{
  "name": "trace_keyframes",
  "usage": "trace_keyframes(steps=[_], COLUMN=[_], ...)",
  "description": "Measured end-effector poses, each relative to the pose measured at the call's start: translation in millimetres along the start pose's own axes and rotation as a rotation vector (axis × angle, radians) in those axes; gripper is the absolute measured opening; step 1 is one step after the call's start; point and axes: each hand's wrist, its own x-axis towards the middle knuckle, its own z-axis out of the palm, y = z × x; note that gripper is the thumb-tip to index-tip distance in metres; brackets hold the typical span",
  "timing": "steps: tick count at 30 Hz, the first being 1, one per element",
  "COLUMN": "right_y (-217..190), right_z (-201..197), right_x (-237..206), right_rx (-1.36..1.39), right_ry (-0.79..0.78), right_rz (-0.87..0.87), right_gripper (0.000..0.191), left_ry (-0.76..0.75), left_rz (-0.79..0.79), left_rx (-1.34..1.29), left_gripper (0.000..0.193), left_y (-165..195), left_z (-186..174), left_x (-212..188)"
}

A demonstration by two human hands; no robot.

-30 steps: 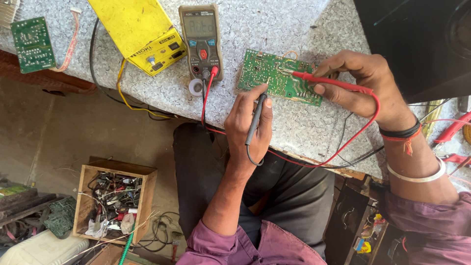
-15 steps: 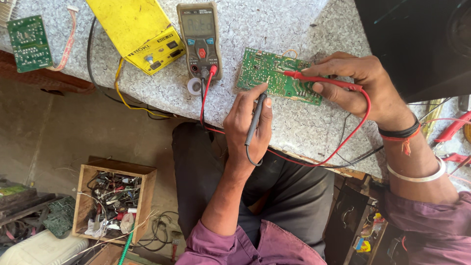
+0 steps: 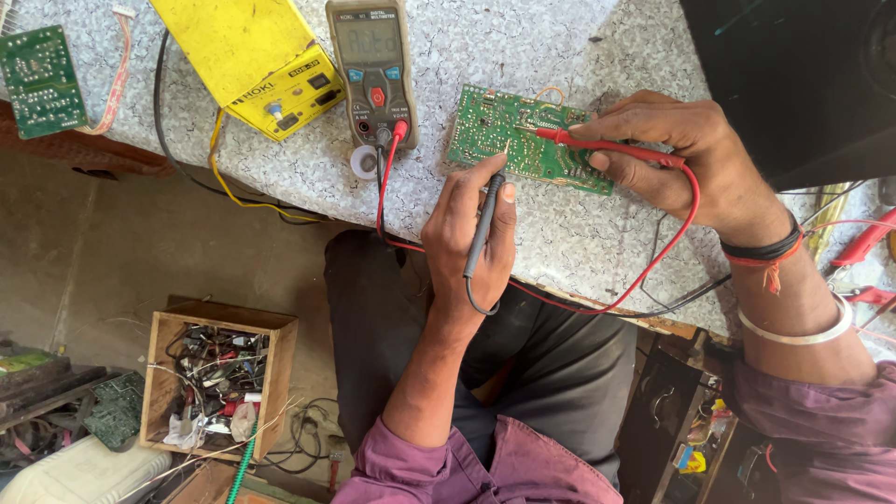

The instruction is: The person uses a multimeter to test points on a green circuit board. They hold the board with one hand and touch various solder pads and traces with the multimeter probes while seated on the floor.

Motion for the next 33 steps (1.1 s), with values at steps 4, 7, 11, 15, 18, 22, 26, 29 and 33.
trace_keyframes(steps=[4,7,11,15,18,22,26,29,33], right_y=[-0.1,-2.0,-3.6,-3.3,-2.8,-2.4,-2.0,-1.8,1.0], right_z=[-0.6,-0.8,-0.8,-0.9,-0.6,0.1,-0.1,-0.5,-1.8], right_x=[0.5,0.3,1.3,2.1,2.1,2.5,2.7,1.0,-0.5], right_rx=[-0.02,-0.002,-0.003,-0.034,-0.037,-0.039,-0.046,-0.016,0.056], right_ry=[-0.002,-0.007,-0.015,-0.012,-0.009,-0.01,-0.015,0.023,0.067], right_rz=[-0.043,-0.001,0.031,-0.016,0.003,-0.012,0.005,-0.001,-0.012], right_gripper=[0.028,0.029,0.029,0.03,0.029,0.03,0.03,0.028,0.024], left_ry=[0.003,-0.006,-0.009,-0.001,-0.007,-0.014,-0.012,-0.01,-0.008], left_rz=[0.024,0.012,0.012,0.034,0.018,-0.004,0.013,0.032,0.033], left_rx=[0.005,0.001,0.003,0.011,0.007,0.019,0.03,0.038,0.036], left_gripper=[0.024,0.024,0.023,0.022,0.022,0.022,0.022,0.023,0.023], left_y=[-0.2,0.3,0.2,-0.1,-0.2,-0.1,-0.7,-1.2,-1.5], left_z=[-0.3,-0.5,-0.7,-0.7,-1.0,-0.2,-0.4,-0.6,-0.2], left_x=[0.5,0.5,0.8,1.0,1.2,1.3,1.2,0.9,0.6])
